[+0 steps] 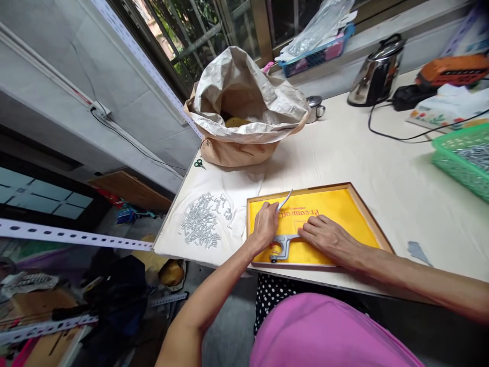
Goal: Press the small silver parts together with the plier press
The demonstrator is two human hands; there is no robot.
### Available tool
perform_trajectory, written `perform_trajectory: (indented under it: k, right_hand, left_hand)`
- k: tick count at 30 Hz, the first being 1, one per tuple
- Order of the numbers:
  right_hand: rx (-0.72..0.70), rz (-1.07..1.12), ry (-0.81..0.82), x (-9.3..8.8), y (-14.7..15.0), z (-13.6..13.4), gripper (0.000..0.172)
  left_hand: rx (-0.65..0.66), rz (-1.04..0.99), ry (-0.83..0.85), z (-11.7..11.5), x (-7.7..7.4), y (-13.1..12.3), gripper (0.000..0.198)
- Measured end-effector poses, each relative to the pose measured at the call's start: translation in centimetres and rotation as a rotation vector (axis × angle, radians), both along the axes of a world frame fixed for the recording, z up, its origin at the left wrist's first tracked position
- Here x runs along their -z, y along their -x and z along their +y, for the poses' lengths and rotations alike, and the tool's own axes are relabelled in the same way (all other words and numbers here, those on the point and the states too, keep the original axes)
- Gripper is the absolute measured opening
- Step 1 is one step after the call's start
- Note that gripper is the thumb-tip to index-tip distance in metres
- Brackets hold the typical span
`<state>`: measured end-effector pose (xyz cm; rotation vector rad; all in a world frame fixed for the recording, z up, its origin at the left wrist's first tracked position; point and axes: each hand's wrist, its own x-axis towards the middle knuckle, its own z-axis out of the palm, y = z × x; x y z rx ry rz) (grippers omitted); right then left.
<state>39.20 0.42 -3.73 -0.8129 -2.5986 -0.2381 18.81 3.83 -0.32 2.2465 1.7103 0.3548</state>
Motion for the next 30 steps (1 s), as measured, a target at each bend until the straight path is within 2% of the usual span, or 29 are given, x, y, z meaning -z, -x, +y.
perform_trajectory:
  k: [3,6,8,10,13,18,22,24,26,30]
  right_hand:
    - [0.024,0.038,0.044,-0.6,0.0,-0.6,0.019]
    - [0.05,0.099,0.136,-0.5,-1.0,-0.8,0.022]
    - [0.097,0.123,0.162,0.0,-1.8,-0.9,0.023]
    - [0.173,0.136,0.163,0.6,-2.5,-1.1,0.024]
    - [0.257,0.156,0.174,1.2,-3.1,-1.2,0.025]
    - [0.307,0.106,0.26,1.6,-2.8,-0.9,0.026]
    - [0.352,-0.005,0.4,1.3,-2.3,-0.3,0.023]
    - [0.35,-0.059,0.466,0.9,-2.0,0.1,0.022]
    - [0.322,-0.093,0.486,0.4,-1.6,0.3,0.022]
    - [0.23,-0.06,0.343,0.1,-0.9,0.2,0.017]
  left_hand:
    - [-0.038,-0.091,-0.057,0.3,0.0,2.0,0.028]
    - [-0.107,-0.084,-0.176,-0.4,-1.3,6.6,0.026]
    - [-0.145,0.079,-0.184,-1.3,-2.1,10.3,0.025]
    - [-0.143,0.26,-0.106,-2.2,-2.5,13.4,0.023]
    - [-0.063,0.424,0.003,-2.9,-1.9,15.7,0.024]
    - [0.027,0.498,0.032,-2.5,-0.5,16.0,0.019]
    - [-0.01,0.421,-0.003,-2.2,-0.8,16.4,0.021]
    - [-0.065,0.269,-0.05,-2.3,-1.4,15.9,0.021]
    - [-0.137,0.029,-0.055,-2.6,-2.0,14.3,0.019]
    - [-0.253,-0.444,0.133,-3.7,-1.9,8.7,0.022]
